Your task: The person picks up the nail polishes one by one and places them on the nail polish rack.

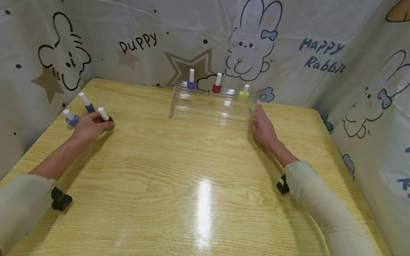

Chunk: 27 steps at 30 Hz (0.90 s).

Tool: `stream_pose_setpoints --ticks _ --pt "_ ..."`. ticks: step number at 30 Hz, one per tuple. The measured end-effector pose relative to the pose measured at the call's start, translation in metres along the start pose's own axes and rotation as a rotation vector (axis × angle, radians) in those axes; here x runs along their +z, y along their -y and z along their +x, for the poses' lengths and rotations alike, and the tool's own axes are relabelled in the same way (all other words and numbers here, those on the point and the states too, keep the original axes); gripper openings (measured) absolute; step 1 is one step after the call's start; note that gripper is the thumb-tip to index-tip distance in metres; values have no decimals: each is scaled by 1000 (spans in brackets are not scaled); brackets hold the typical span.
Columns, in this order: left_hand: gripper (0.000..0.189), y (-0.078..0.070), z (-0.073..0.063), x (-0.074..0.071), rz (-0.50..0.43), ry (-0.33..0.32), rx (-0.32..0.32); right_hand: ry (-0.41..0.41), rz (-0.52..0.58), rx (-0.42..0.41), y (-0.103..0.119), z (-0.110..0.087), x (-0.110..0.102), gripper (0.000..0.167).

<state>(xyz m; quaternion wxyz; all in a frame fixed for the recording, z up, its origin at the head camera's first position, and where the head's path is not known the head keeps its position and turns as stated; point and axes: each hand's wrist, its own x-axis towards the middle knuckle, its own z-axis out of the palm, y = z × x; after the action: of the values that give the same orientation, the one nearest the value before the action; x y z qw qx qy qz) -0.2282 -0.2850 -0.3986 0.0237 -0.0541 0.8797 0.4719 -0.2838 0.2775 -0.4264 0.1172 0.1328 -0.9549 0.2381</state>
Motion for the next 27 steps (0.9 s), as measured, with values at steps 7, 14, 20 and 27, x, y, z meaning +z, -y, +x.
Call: stream_pose_setpoints --ticks 7,14,20,27 --pt "51 1 2 -1 29 1 -20 15 13 11 1 1 0 66" --pt "47 0 1 -3 116 9 52 21 13 19 0 1 0 65" --pt "48 -6 2 -1 129 29 80 32 7 27 2 1 -1 65" --pt "50 -25 6 4 80 77 97 23 6 16 1 1 -2 65"
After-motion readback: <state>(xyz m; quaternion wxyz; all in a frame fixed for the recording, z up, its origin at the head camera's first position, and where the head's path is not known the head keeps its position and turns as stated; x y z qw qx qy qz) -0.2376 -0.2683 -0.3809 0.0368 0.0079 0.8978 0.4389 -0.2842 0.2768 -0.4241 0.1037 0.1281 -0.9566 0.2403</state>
